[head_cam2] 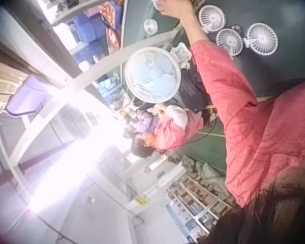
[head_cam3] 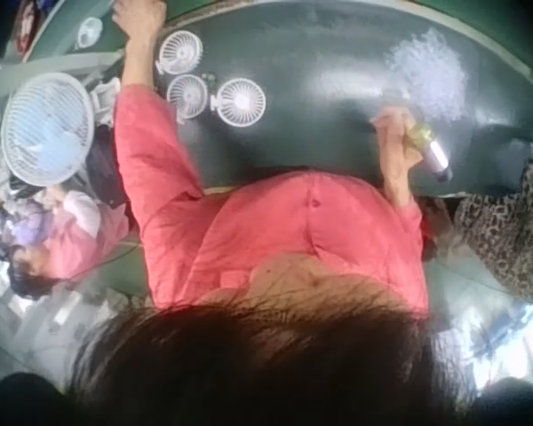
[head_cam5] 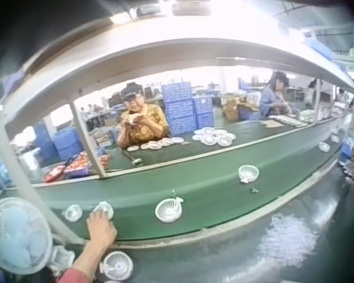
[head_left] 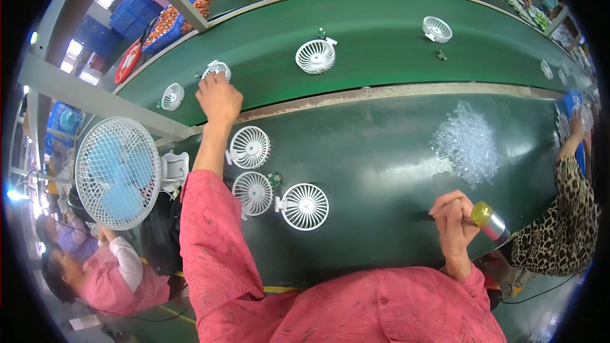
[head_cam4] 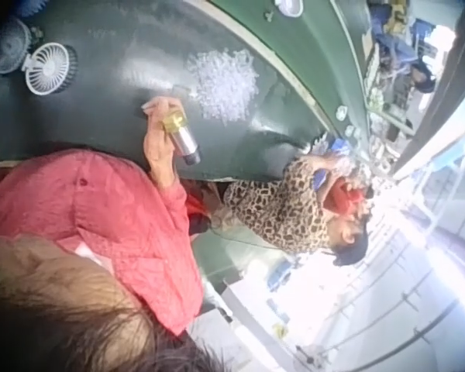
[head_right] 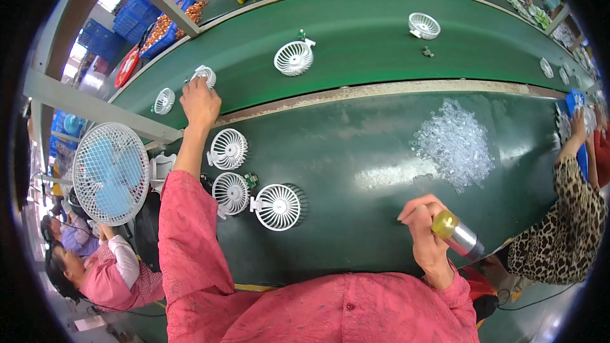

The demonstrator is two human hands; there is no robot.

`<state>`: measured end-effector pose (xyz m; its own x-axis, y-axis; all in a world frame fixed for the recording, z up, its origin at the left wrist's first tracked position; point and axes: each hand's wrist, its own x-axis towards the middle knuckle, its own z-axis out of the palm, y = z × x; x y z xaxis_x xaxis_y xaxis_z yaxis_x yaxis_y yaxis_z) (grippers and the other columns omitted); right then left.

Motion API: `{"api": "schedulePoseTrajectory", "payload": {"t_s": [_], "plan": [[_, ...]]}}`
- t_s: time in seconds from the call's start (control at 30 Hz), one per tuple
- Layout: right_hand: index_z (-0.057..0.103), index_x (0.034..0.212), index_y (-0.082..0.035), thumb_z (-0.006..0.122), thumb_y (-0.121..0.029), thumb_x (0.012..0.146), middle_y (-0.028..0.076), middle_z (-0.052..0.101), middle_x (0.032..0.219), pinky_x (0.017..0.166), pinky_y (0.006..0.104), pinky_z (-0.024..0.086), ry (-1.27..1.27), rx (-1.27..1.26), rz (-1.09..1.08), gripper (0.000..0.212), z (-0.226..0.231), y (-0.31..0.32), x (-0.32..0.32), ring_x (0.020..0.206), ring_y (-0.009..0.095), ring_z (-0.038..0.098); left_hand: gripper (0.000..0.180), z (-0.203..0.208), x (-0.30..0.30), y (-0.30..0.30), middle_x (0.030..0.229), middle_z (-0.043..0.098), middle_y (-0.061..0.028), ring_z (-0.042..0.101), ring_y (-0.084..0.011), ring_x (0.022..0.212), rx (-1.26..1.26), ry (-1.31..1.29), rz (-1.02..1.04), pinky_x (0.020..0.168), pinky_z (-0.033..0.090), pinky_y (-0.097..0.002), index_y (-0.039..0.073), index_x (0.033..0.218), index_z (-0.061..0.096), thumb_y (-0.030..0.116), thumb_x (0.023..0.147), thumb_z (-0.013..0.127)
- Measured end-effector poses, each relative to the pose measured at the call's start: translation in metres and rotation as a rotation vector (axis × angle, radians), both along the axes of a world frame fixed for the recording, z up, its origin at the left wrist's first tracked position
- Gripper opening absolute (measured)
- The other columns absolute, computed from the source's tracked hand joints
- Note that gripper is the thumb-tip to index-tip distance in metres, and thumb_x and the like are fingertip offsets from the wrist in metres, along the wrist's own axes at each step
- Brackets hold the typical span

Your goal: The person assembles plastic fan covers on a factory production line by fitting plastic components together with a small hammer.

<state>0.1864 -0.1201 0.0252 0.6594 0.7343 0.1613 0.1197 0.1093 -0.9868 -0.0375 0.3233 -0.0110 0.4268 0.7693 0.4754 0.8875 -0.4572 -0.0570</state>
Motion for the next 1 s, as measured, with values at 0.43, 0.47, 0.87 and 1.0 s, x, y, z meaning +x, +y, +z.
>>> {"api": "schedulePoseTrajectory", "payload": {"t_s": [0.43, 0.47, 0.87, 1.0], "plan": [[0.056, 0.078, -0.004, 0.058, -0.01, 0.095, 0.004, 0.06, 0.076, 0.056, 0.0235, 0.039, 0.024, -0.109, 0.04, 0.019, -0.004, 0.022, -0.015, 0.063, 0.007, 0.05, 0.027, 0.029, 0.026, -0.026, 0.081, 0.069, -0.0181, 0.066, -0.037, 0.081, -0.263, -0.234, 0.067, 0.075, 0.048, -0.05, 0.006, 0.084, 0.068, 0.032, 0.082, 0.062], [0.057, 0.079, -0.004, 0.059, -0.011, 0.095, 0.002, 0.061, 0.074, 0.054, 0.0225, 0.038, 0.023, -0.112, 0.024, 0.018, -0.001, 0.026, -0.016, 0.061, 0.006, 0.049, 0.033, 0.044, 0.031, -0.049, 0.081, 0.069, -0.0166, 0.067, -0.0379, 0.079, -0.323, -0.381, 0.001, 0.071, 0.051, -0.0489, 0.007, 0.084, 0.067, 0.04, 0.084, 0.063], [0.062, 0.122, 0.003, 0.068, -0.012, 0.089, 0.004, 0.07, 0.101, 0.073, 0.0231, 0.047, -0.075, -0.335, 0.196, 0.036, 0.021, 0.024, -0.027, 0.084, 0.007, 0.059, 0.029, 0.062, 0.064, -0.292, 0.105, 0.066, -0.0093, 0.066, -0.0127, 0.088, -1.765, -1.344, -0.684, 0.069, 0.054, -0.0266, 0.002, 0.119, 0.055, 0.022, 0.099, 0.057], [0.068, 0.109, 0.0, 0.068, -0.02, 0.091, -0.005, 0.059, 0.069, 0.054, 0.0225, 0.039, -0.059, -0.536, 0.236, 0.027, 0.025, 0.024, -0.021, 0.064, 0.003, 0.051, 0.032, 0.057, 0.041, -0.306, 0.113, 0.066, -0.0158, 0.067, -0.0172, 0.091, -1.714, -1.308, -0.718, 0.073, 0.056, -0.028, -0.001, 0.125, 0.052, 0.014, 0.097, 0.058]]}}
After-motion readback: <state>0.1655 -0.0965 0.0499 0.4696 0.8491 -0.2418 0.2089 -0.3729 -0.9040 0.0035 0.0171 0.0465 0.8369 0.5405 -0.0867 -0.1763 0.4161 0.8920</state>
